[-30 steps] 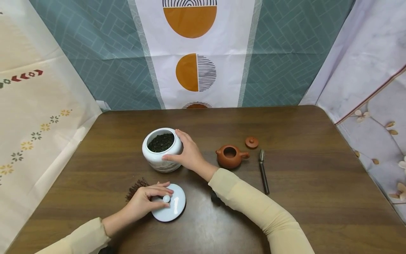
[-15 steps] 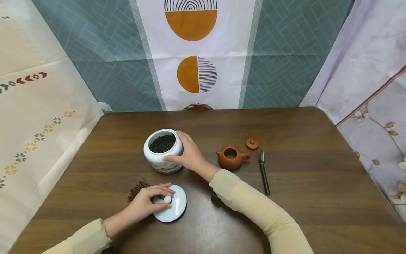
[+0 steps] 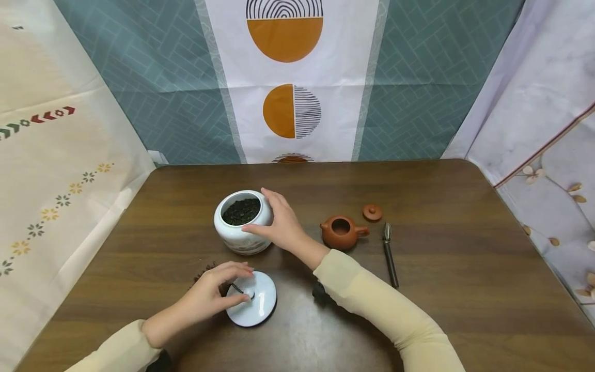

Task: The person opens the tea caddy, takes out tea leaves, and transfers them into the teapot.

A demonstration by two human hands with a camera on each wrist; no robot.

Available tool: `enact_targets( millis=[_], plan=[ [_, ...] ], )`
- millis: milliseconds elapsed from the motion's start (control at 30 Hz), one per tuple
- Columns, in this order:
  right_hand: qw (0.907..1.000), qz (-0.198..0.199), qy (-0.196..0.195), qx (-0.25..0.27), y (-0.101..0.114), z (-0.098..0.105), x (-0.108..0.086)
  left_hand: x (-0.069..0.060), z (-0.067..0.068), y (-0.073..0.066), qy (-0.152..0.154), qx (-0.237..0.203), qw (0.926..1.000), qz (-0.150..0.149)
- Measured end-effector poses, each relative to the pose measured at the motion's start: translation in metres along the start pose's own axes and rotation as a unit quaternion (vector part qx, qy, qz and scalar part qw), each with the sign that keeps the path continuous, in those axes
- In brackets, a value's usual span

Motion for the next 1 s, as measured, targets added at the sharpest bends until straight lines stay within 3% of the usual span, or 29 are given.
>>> enact_targets(
  millis=[167,300,367,600,1000],
  plan=[
    [0.9998,0.013,-0.013,-0.011,0.002,0.017,-0.011,0.006,0.016,-0.007,-0.059,0.030,0.9977,-0.015],
    [0.9990,0.027,-0.032,-0.013,0.001,0.030,-0.020,0.008,0.028,-0.008,-0.130,0.030,0.9902,-0.041],
    [0.9984,0.033,-0.044,-0.014,0.000,0.036,-0.025,0.009,0.032,-0.007,-0.154,0.023,0.9869,-0.041],
    [0.9954,0.047,-0.078,-0.028,-0.001,0.054,-0.041,0.012,0.046,-0.007,-0.209,0.016,0.9777,-0.019],
    [0.9876,0.057,-0.135,-0.055,-0.011,0.090,-0.075,0.023,0.070,0.003,-0.283,0.025,0.9589,-0.010]
  ],
)
Point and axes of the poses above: each hand's wrist, its own x-axis towards the middle knuckle, its own z-axis out of the back of the hand, y = z × x, the point moved 5 cm from there along x, towards the middle knuckle, and after that the axes turned 5 degrees about -z, right-handed, at the moved point
